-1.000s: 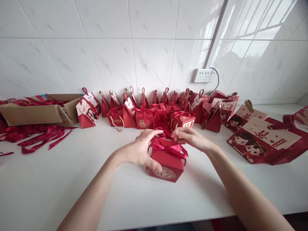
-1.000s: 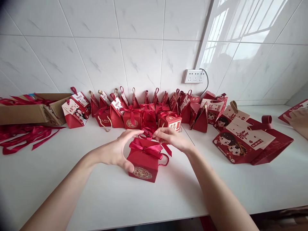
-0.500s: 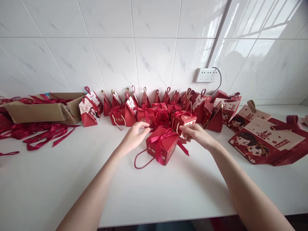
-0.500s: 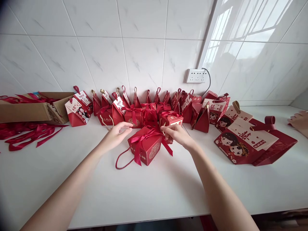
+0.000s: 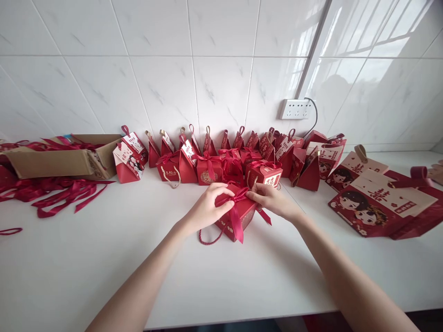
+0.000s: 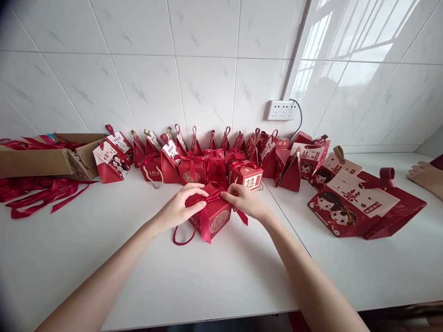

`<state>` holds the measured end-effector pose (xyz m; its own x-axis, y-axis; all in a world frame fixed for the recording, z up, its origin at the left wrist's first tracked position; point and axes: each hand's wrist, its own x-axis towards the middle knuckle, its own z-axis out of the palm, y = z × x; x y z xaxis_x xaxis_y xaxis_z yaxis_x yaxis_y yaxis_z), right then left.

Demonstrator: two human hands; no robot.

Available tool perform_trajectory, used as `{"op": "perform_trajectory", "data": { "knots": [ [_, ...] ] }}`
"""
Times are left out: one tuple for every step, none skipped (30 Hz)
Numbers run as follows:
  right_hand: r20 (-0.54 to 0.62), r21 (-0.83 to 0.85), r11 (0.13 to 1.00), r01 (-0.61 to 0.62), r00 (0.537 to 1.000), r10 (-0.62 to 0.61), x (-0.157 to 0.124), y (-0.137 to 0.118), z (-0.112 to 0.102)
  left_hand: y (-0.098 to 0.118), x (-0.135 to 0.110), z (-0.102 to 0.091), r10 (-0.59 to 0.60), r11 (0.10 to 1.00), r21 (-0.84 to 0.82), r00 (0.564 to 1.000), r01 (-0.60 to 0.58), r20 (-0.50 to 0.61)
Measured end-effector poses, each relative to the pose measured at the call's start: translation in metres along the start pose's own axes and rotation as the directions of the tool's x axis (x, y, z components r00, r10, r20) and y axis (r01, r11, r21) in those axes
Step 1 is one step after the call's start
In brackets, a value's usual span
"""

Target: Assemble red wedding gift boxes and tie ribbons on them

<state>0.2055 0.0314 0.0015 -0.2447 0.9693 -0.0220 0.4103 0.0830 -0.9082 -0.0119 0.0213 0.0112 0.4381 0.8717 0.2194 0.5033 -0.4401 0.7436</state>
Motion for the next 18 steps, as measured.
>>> {"op": "perform_trajectory", "data": {
  "knots": [
    [0.009,-0.001,1.000,0.005,1.000,-0.005,-0.001,-0.001,0.000,0.000,0.000,0.000,0.013,1.000,0.007,1.000,-0.013,-0.004],
    [0.031,0.011,1.000,0.005,1.000,-0.005,-0.002,-0.002,-0.001,0.001,-0.001,-0.001,0.034,0.999,0.018,0.999,-0.034,-0.007],
    [0.066,0.040,0.999,-0.004,0.998,0.001,-0.003,-0.002,-0.001,0.002,-0.001,-0.002,0.063,0.997,0.034,0.998,-0.063,-0.009],
    [0.113,0.077,0.997,-0.018,0.994,0.010,-0.004,-0.003,-0.002,0.002,-0.002,-0.004,0.095,0.994,0.058,0.995,-0.094,-0.009],
    [0.163,0.116,0.993,-0.036,0.987,0.017,-0.005,-0.004,-0.003,0.003,-0.002,-0.006,0.126,0.988,0.091,0.992,-0.125,-0.005],
    [0.209,0.148,0.988,-0.054,0.978,0.022,-0.007,-0.005,-0.005,0.004,-0.003,-0.008,0.153,0.979,0.133,0.988,-0.153,0.010],
    [0.248,0.170,0.983,-0.068,0.968,0.024,-0.008,-0.007,-0.006,0.005,-0.004,-0.011,0.176,0.968,0.176,0.984,-0.179,0.033],
    [0.279,0.180,0.981,-0.079,0.960,0.026,-0.010,-0.008,-0.006,0.006,-0.005,-0.013,0.194,0.955,0.216,0.979,-0.203,0.062],
    [0.299,0.180,0.980,-0.089,0.954,0.031,-0.011,-0.010,-0.007,0.007,-0.005,-0.015,0.204,0.943,0.249,0.974,-0.222,0.094],
    [0.308,0.173,0.980,-0.095,0.951,0.038,-0.013,-0.012,-0.007,0.007,-0.006,-0.016,0.206,0.933,0.273,0.971,-0.233,0.124],
    [0.309,0.161,0.982,-0.096,0.950,0.042,-0.014,-0.014,-0.007,0.007,-0.006,-0.017,0.201,0.929,0.285,0.968,-0.237,0.150],
    [0.309,0.147,0.985,-0.093,0.950,0.044,-0.015,-0.015,-0.007,0.007,-0.006,-0.018,0.190,0.930,0.286,0.968,-0.232,0.167],
    [0.313,0.131,0.988,-0.087,0.949,0.042,-0.017,-0.017,-0.008,0.007,-0.005,-0.018,0.175,0.934,0.282,0.969,-0.219,0.175],
    [0.327,0.110,0.990,-0.083,0.944,0.042,-0.018,-0.017,-0.009,0.006,-0.005,-0.018,0.158,0.939,0.276,0.971,-0.204,0.179],
    [0.352,0.085,0.993,-0.080,0.935,0.045,-0.019,-0.018,-0.010,0.006,-0.005,-0.018,0.145,0.944,0.268,0.973,-0.190,0.179],
    [0.387,0.058,0.995,-0.080,0.921,0.051,-0.019,-0.018,-0.011,0.005,-0.005,-0.018,0.135,0.948,0.261,0.975,-0.180,0.178],
    [0.424,0.034,0.996,-0.085,0.903,0.063,-0.020,-0.017,-0.013,0.005,-0.005,-0.017,0.128,0.952,0.255,0.976,-0.172,0.177],
    [0.458,0.014,0.996,-0.093,0.886,0.077,-0.021,-0.017,-0.015,0.005,-0.005,-0.017,0.124,0.954,0.250,0.976,-0.168,0.180]
  ]
}}
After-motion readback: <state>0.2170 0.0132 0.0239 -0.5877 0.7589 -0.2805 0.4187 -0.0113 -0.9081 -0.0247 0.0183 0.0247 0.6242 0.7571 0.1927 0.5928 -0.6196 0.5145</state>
